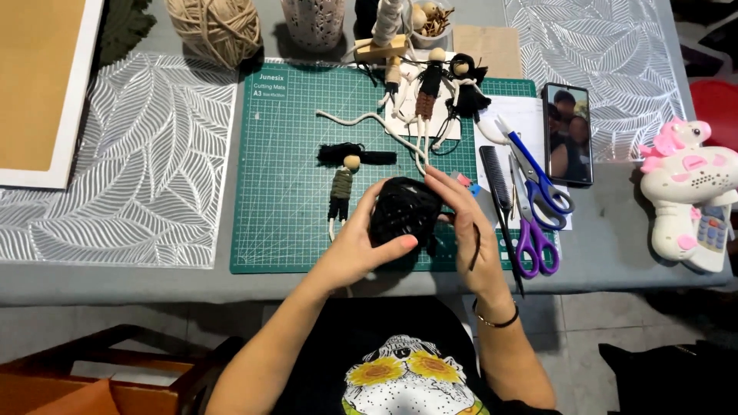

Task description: Assembling and detailing small handmade dolls using yarn, scissors, and a comb.

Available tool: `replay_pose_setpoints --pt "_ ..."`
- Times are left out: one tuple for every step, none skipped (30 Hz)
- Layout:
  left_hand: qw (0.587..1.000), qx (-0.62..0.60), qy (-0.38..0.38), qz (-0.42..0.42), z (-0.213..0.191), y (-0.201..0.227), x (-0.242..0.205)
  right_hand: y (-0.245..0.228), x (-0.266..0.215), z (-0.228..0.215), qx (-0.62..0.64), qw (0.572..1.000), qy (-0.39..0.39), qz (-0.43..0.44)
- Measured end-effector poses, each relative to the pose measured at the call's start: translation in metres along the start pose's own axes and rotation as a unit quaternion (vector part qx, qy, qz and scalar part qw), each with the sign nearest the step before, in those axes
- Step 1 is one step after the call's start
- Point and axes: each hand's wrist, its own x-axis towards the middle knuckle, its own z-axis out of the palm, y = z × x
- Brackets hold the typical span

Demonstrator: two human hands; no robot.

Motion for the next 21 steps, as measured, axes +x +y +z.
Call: replay_pose_setpoints --pt "1.000 0.001 0.000 0.000 -0.003 0.000 -0.002 0.004 -0.001 -0.004 0.001 1.000 0.001 -0.001" --pt "1.000 -0.006 -0.018 0.008 -0.005 0.000 -0.005 0.009 -0.002 -0.008 -0.006 1.000 0.014 -0.006" --pt "0.999 -0.013 -0.036 0.016 -0.007 0.000 -0.007 0.013 -0.003 -0.013 -0.012 0.999 0.028 -0.011" --pt "0.999 -0.013 -0.036 0.016 -0.011 0.007 -0.015 0.019 -0.005 -0.017 -0.012 0.999 0.028 -0.012" --pt "0.998 0.003 -0.055 0.019 -0.015 0.014 -0.023 0.026 -0.008 -0.021 -0.012 0.999 0.026 -0.017" --pt "0.997 0.018 -0.074 0.021 -0.019 0.021 -0.032 0.032 -0.010 -0.025 -0.013 0.999 0.023 -0.023" --pt "0.997 0.019 -0.074 0.022 -0.022 0.025 -0.040 0.036 -0.015 -0.026 -0.012 0.999 0.024 -0.024" --pt "0.998 0.019 -0.061 0.012 -0.025 0.030 -0.050 0.040 -0.020 -0.026 -0.012 1.000 0.019 -0.010" --pt "0.999 0.020 -0.046 0.002 -0.028 0.035 -0.060 0.044 -0.025 -0.026 -0.012 1.000 0.013 0.004" --pt "0.999 0.021 -0.045 0.001 -0.035 0.034 -0.065 0.043 -0.026 -0.026 -0.010 1.000 0.012 0.004" --pt "1.000 0.015 -0.023 0.003 -0.043 0.032 -0.071 0.043 -0.026 -0.025 -0.012 1.000 -0.002 -0.005" --pt "1.000 0.008 -0.001 0.005 -0.051 0.030 -0.077 0.042 -0.026 -0.023 -0.014 1.000 -0.015 -0.013" --pt "1.000 0.009 0.002 0.005 -0.058 0.031 -0.081 0.040 -0.026 -0.020 -0.013 1.000 -0.017 -0.014" --pt "0.999 0.035 0.027 0.017 -0.066 0.032 -0.085 0.038 -0.027 -0.016 -0.003 1.000 -0.005 -0.014" --pt "0.996 0.061 0.052 0.028 -0.073 0.033 -0.091 0.036 -0.028 -0.012 0.007 1.000 0.007 -0.013" --pt "0.996 0.061 0.055 0.027 -0.078 0.032 -0.094 0.032 -0.027 -0.008 0.008 1.000 0.005 -0.013" --pt "0.992 0.080 0.088 0.037 -0.082 0.031 -0.097 0.028 -0.027 -0.004 -0.002 1.000 0.004 -0.001" --pt "0.986 0.099 0.122 0.047 -0.087 0.029 -0.100 0.024 -0.026 0.000 -0.011 1.000 0.003 0.012" --pt "0.986 0.100 0.123 0.047 -0.090 0.031 -0.100 0.027 -0.026 0.003 -0.010 1.000 0.002 0.012" --pt "0.983 0.100 0.145 0.057 -0.094 0.032 -0.100 0.030 -0.025 0.007 -0.026 1.000 0.008 0.010" --pt "0.979 0.101 0.166 0.068 -0.098 0.034 -0.099 0.033 -0.024 0.011 -0.041 0.999 0.015 0.008"
